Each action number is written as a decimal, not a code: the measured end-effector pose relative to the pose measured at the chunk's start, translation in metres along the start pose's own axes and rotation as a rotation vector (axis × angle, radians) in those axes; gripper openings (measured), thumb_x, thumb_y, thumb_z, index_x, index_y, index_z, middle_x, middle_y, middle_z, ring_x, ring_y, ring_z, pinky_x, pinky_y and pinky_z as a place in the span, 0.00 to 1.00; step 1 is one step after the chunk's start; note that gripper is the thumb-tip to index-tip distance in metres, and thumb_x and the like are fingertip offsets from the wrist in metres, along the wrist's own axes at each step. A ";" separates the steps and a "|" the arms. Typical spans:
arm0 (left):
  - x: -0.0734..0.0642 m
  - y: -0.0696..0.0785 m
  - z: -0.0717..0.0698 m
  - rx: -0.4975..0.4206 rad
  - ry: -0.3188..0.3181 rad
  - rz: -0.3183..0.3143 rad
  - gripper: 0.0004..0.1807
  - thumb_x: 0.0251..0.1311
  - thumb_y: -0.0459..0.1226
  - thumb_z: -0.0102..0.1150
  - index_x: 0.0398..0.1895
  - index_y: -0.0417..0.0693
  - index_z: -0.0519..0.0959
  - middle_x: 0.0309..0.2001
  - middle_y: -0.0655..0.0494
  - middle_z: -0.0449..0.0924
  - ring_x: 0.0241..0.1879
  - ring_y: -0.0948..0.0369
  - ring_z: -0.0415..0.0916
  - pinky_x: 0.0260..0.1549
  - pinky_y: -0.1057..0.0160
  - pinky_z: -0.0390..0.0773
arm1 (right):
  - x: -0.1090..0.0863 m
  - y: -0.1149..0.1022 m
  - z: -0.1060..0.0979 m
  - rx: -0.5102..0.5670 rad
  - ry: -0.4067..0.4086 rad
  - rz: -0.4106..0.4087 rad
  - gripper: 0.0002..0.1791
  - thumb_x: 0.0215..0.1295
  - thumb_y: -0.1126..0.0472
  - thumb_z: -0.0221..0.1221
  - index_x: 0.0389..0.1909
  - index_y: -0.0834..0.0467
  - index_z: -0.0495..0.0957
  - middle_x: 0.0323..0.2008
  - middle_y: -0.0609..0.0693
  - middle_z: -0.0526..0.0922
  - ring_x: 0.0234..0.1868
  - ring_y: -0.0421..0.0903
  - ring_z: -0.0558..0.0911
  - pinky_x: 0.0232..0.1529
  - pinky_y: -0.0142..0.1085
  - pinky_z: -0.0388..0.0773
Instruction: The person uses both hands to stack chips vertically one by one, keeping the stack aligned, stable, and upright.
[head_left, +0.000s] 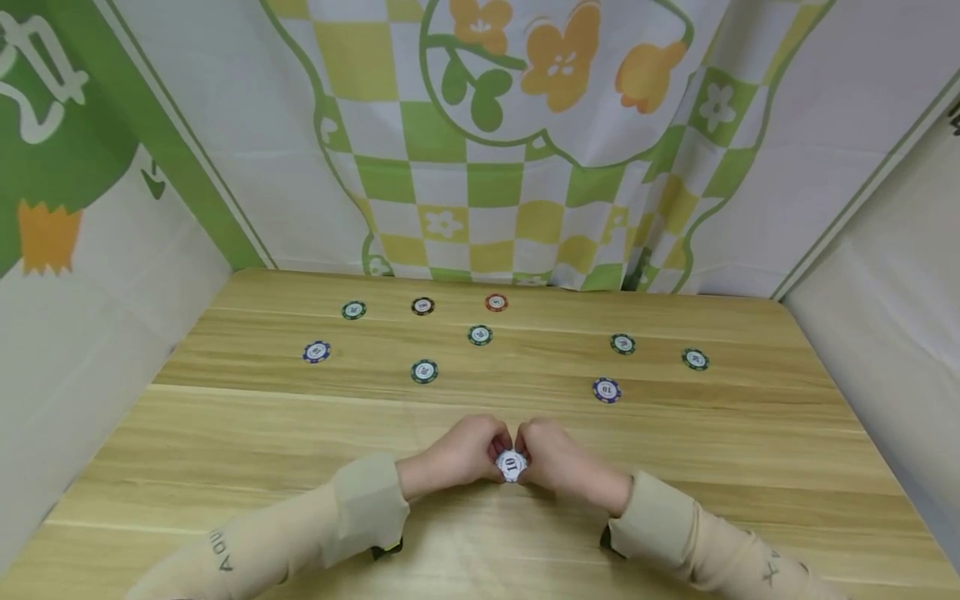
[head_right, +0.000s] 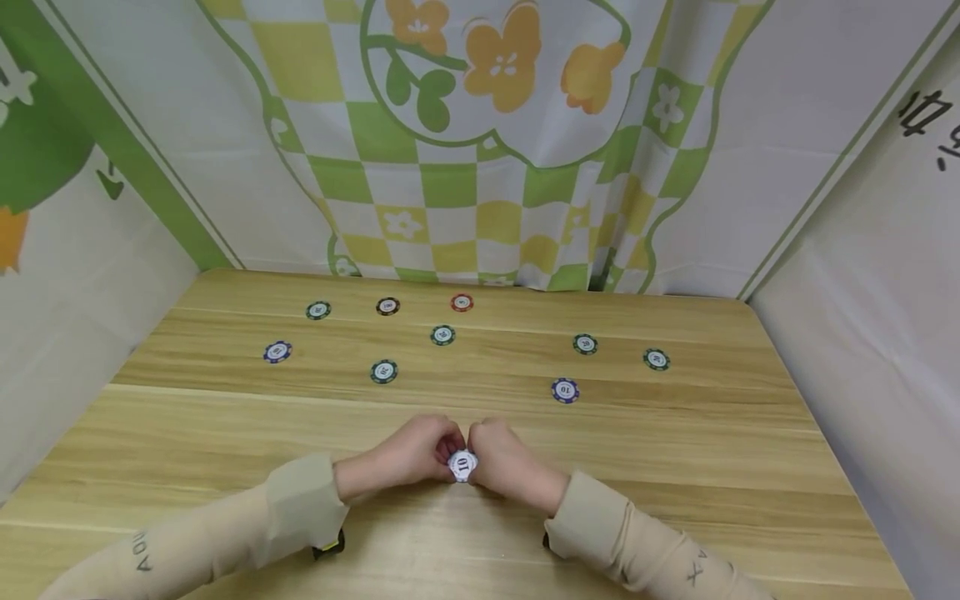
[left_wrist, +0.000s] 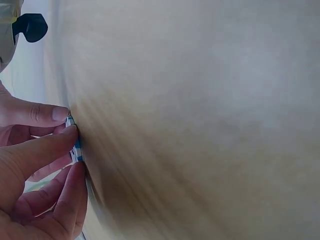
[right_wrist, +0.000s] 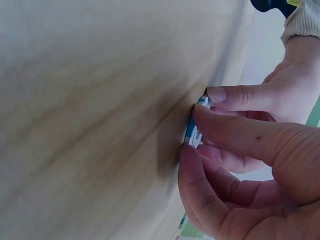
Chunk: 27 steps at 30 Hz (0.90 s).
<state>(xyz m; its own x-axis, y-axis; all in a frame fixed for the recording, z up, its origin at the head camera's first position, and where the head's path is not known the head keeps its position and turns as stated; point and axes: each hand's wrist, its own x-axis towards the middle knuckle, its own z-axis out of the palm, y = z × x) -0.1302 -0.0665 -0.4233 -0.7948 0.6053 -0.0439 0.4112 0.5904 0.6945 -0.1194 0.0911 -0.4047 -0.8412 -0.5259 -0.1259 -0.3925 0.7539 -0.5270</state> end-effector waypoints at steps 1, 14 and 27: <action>-0.001 0.000 0.001 0.009 0.002 0.006 0.15 0.33 0.27 0.72 0.27 0.39 0.77 0.25 0.55 0.75 0.25 0.65 0.70 0.25 0.73 0.71 | -0.001 0.000 0.000 0.008 -0.001 -0.004 0.13 0.39 0.71 0.69 0.23 0.64 0.73 0.22 0.50 0.72 0.24 0.42 0.69 0.24 0.31 0.69; -0.006 -0.001 0.002 0.016 -0.010 0.010 0.15 0.34 0.28 0.71 0.29 0.38 0.77 0.26 0.55 0.74 0.26 0.65 0.70 0.26 0.73 0.71 | -0.011 -0.002 0.005 -0.097 0.052 -0.137 0.10 0.42 0.69 0.66 0.23 0.64 0.74 0.22 0.49 0.69 0.23 0.40 0.68 0.22 0.28 0.67; -0.007 0.000 0.000 0.025 -0.025 -0.019 0.15 0.35 0.29 0.72 0.29 0.39 0.76 0.26 0.57 0.73 0.26 0.66 0.69 0.26 0.73 0.70 | -0.014 0.016 -0.007 -0.591 0.019 -0.395 0.06 0.53 0.69 0.58 0.33 0.61 0.76 0.31 0.49 0.73 0.31 0.43 0.72 0.32 0.32 0.74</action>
<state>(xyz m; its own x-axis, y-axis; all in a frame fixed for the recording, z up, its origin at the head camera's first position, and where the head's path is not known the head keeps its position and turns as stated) -0.1248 -0.0705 -0.4230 -0.7910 0.6073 -0.0751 0.4077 0.6145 0.6754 -0.1168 0.1136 -0.4054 -0.5987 -0.8010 -0.0022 -0.8009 0.5986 0.0144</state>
